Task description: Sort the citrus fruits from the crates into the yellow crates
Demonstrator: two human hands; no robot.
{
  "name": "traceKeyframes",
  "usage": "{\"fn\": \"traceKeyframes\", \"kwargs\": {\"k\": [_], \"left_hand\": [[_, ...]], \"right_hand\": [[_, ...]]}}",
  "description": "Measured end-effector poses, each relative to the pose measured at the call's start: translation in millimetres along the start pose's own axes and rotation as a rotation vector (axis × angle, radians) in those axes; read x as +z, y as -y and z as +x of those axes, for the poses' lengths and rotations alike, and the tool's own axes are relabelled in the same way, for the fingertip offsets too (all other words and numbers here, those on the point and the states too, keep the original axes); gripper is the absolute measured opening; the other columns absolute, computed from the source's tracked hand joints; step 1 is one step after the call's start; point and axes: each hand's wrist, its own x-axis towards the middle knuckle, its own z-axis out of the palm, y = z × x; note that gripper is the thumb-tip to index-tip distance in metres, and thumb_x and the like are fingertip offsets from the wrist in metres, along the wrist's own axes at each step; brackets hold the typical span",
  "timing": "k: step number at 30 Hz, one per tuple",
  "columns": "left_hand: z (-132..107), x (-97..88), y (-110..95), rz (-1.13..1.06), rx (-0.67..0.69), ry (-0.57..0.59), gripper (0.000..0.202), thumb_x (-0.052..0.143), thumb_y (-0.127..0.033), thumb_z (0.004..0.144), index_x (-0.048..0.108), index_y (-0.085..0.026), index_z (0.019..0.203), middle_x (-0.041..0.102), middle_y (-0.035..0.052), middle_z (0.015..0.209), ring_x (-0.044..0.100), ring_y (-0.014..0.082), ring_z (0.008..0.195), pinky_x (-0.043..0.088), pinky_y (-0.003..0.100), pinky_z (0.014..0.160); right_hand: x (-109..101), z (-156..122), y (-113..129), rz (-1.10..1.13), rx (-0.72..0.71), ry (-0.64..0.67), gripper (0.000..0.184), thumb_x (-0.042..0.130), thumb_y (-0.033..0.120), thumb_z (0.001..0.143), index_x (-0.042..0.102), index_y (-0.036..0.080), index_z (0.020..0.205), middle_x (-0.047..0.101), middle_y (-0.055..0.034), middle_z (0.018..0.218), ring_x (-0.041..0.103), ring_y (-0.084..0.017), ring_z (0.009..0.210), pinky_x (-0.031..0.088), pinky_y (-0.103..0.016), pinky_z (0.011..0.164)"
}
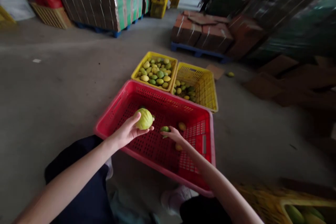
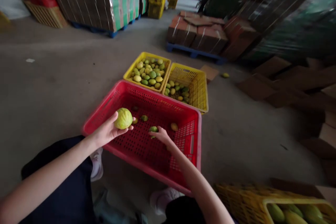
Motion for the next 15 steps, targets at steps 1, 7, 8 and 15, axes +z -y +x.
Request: {"fn": "traceKeyframes", "kwargs": {"k": [1,7,8,15], "left_hand": [[0,2.3,0,0.008,-0.017,0.025,0.039,0.057,-0.042,0.095,0.065,-0.008,0.114,0.073,0.0168,0.109,0.073,0.0172,0.078,0.061,0.021,0.066],[-4,28.9,-14,0.010,0.079,0.040,0.050,0.046,-0.053,0.098,0.065,-0.010,0.112,0.073,0.0135,0.106,0.068,0.0103,0.069,0.057,0.016,0.062],[-4,32.2,-17,0.037,0.123,0.061,0.047,0.053,-0.053,0.095,0.065,-0.011,0.113,0.073,0.0121,0.106,0.069,0.0116,0.076,0.058,0.018,0.069],[12,22.2,-6,0.352,0.334,0.229,0.075,0.088,-0.056,0.057,0.062,-0.019,0.118,0.068,0.0092,0.115,0.065,0.0245,0.109,0.051,0.036,0.100]], "right_hand": [[-17,-6,15,0.038,-0.051,-0.038,0.022,0.074,0.031,0.069,0.062,0.021,0.085,0.069,-0.0034,0.081,0.065,-0.025,0.083,0.054,-0.039,0.077],[-87,-108,96,0.625,-0.525,-0.191,0.049,0.087,0.039,0.058,0.060,0.025,0.096,0.068,0.0005,0.090,0.063,-0.020,0.083,0.053,-0.035,0.080],[-88,-123,101,0.702,-0.551,-0.213,0.050,0.087,0.038,0.058,0.060,0.026,0.098,0.068,0.0006,0.092,0.064,-0.020,0.084,0.053,-0.035,0.080],[-53,-140,79,1.008,-0.535,-0.394,0.052,0.090,0.043,0.054,0.065,0.027,0.096,0.073,-0.0013,0.094,0.066,-0.023,0.089,0.051,-0.037,0.083]]}}
